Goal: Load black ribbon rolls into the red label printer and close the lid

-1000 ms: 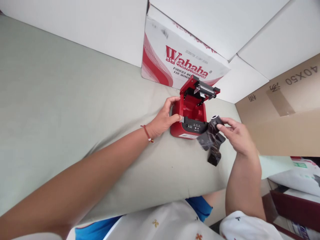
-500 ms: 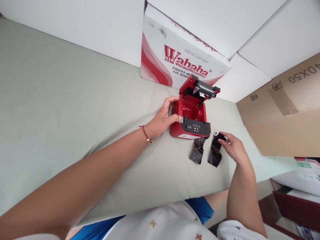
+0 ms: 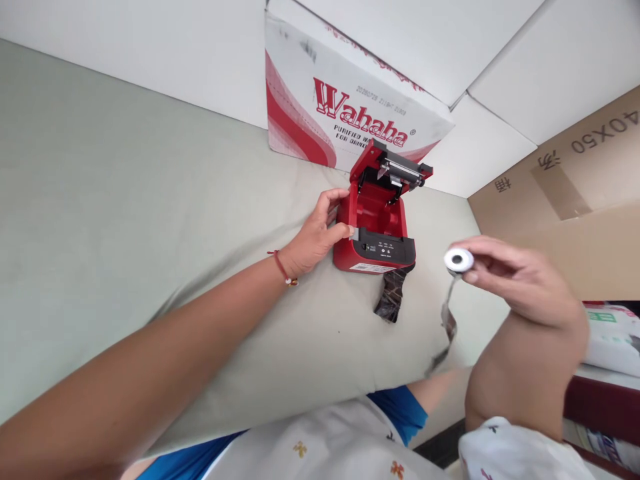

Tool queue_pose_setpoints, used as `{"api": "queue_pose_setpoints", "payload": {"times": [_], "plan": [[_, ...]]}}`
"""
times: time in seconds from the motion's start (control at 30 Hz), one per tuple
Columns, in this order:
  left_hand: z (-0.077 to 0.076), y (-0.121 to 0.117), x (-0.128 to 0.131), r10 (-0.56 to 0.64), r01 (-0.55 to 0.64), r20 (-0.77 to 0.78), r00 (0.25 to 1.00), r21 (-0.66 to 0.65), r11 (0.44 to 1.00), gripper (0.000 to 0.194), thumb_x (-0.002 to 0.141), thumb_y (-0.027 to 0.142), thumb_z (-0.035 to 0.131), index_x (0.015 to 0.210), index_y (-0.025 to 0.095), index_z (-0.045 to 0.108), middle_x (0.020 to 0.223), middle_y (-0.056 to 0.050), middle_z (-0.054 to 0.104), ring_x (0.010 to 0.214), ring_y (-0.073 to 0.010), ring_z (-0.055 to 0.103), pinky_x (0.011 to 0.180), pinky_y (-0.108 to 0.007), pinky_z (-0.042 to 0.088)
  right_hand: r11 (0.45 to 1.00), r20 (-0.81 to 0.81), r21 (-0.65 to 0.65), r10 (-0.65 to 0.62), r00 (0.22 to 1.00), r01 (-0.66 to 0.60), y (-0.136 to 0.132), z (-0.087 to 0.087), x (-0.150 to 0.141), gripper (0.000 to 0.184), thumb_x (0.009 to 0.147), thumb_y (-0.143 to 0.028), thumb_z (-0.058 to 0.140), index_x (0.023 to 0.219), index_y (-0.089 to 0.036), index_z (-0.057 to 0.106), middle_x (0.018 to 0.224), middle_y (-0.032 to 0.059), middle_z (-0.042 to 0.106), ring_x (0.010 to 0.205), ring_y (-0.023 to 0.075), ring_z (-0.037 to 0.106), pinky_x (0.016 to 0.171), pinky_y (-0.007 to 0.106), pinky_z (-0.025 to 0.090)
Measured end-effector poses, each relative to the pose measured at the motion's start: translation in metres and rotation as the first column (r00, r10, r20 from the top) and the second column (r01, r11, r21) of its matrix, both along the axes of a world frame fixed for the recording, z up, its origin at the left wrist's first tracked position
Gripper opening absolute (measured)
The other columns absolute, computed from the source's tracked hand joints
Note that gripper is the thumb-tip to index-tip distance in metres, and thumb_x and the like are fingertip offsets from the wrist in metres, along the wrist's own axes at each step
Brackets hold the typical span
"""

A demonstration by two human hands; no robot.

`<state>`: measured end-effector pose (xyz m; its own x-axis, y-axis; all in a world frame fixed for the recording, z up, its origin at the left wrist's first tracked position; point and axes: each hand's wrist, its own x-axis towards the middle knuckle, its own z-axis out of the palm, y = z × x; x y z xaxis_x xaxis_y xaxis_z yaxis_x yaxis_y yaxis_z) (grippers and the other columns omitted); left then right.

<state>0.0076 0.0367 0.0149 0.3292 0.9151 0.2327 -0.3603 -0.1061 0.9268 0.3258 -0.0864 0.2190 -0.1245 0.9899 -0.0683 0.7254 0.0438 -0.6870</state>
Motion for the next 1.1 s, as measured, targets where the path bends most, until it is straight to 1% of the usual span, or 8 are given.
{"api": "queue_pose_setpoints", "payload": {"times": [0.13,0.27,0.43,0.63,0.7,0.77,0.9,1.1], "plan": [[0.002,-0.001,0.001,0.000,0.000,0.016,1.000,-0.016,1.000,0.069,0.083,0.039,0.079,0.145,0.031,0.051,0.160,-0.008,0.066,0.159,-0.0330,0.060,0.138,-0.057,0.049,0.992,0.105,0.013,0.127,0.986,-0.129,0.054,-0.005,-0.047,0.039,0.093,-0.047,0.086,0.126,-0.027,0.091,0.097,0.0038,0.079,0.066,0.0140,0.052,0.063,0.033,0.046],[0.006,-0.004,0.002,0.005,-0.003,0.044,0.999,-0.034,0.999,0.070,0.082,0.039,0.079,0.145,0.030,0.051,0.157,-0.008,0.067,0.155,-0.0337,0.062,0.136,-0.058,0.050,0.986,0.319,0.057,0.133,0.938,-0.159,0.100,-0.032,-0.089,0.036,0.093,-0.027,0.077,0.127,-0.021,0.089,0.111,0.0056,0.083,0.073,0.0158,0.062,0.074,0.034,0.054],[0.004,-0.003,0.003,0.019,-0.019,0.032,0.999,-0.022,1.000,0.070,0.082,0.039,0.080,0.145,0.029,0.051,0.158,-0.009,0.065,0.154,-0.0336,0.061,0.136,-0.057,0.049,0.987,0.567,0.051,0.100,0.818,-0.156,0.119,-0.045,-0.123,0.039,0.098,-0.017,0.071,0.133,-0.021,0.087,0.126,0.0111,0.086,0.106,0.0290,0.078,0.099,0.040,0.057],[-0.004,-0.005,0.003,0.156,-0.138,-0.090,0.984,0.175,0.975,0.057,0.094,0.039,0.072,0.147,0.028,0.054,0.158,-0.013,0.065,0.152,-0.0338,0.064,0.133,-0.060,0.054,0.986,0.645,-0.004,0.129,0.753,-0.165,0.130,-0.051,-0.141,0.042,0.100,-0.011,0.067,0.138,-0.018,0.084,0.135,0.0150,0.086,0.120,0.0352,0.079,0.100,0.041,0.054],[-0.003,-0.012,0.003,0.355,-0.272,-0.178,0.918,0.369,0.889,0.051,0.100,0.040,0.067,0.148,0.026,0.058,0.162,-0.018,0.062,0.159,-0.0376,0.058,0.136,-0.064,0.050,0.987,0.680,-0.005,0.119,0.723,-0.158,0.135,-0.056,-0.144,0.041,0.099,-0.011,0.068,0.136,-0.016,0.084,0.137,0.0179,0.086,0.123,0.0375,0.079,0.099,0.042,0.054],[0.000,-0.023,0.003,0.532,-0.336,-0.179,0.828,0.600,0.726,0.049,0.103,0.042,0.065,0.148,0.025,0.062,0.163,-0.019,0.062,0.163,-0.0408,0.055,0.137,-0.069,0.046,0.988,0.698,0.000,0.112,0.708,-0.156,0.138,-0.060,-0.145,0.042,0.097,-0.012,0.070,0.137,-0.015,0.083,0.137,0.0193,0.085,0.124,0.0385,0.079,0.098,0.042,0.054],[0.002,-0.042,0.010,0.594,-0.215,-0.090,0.800,0.880,0.423,0.040,0.100,0.035,0.068,0.140,0.031,0.071,0.149,-0.011,0.075,0.158,-0.0374,0.062,0.134,-0.067,0.051,0.982,0.613,0.026,0.134,0.779,-0.189,0.133,-0.060,-0.139,0.038,0.101,-0.017,0.069,0.137,-0.016,0.085,0.136,0.0170,0.086,0.121,0.0343,0.081,0.102,0.041,0.057],[0.002,-0.047,0.017,0.702,-0.192,-0.034,0.711,0.951,0.241,0.029,0.100,0.024,0.068,0.127,0.031,0.077,0.127,-0.007,0.084,0.136,-0.0298,0.075,0.120,-0.057,0.061,0.945,0.210,0.272,0.124,0.970,-0.180,0.098,-0.032,-0.118,0.028,0.110,-0.042,0.070,0.114,-0.023,0.090,0.105,0.0061,0.089,0.086,0.0227,0.078,0.086,0.039,0.065]]}}
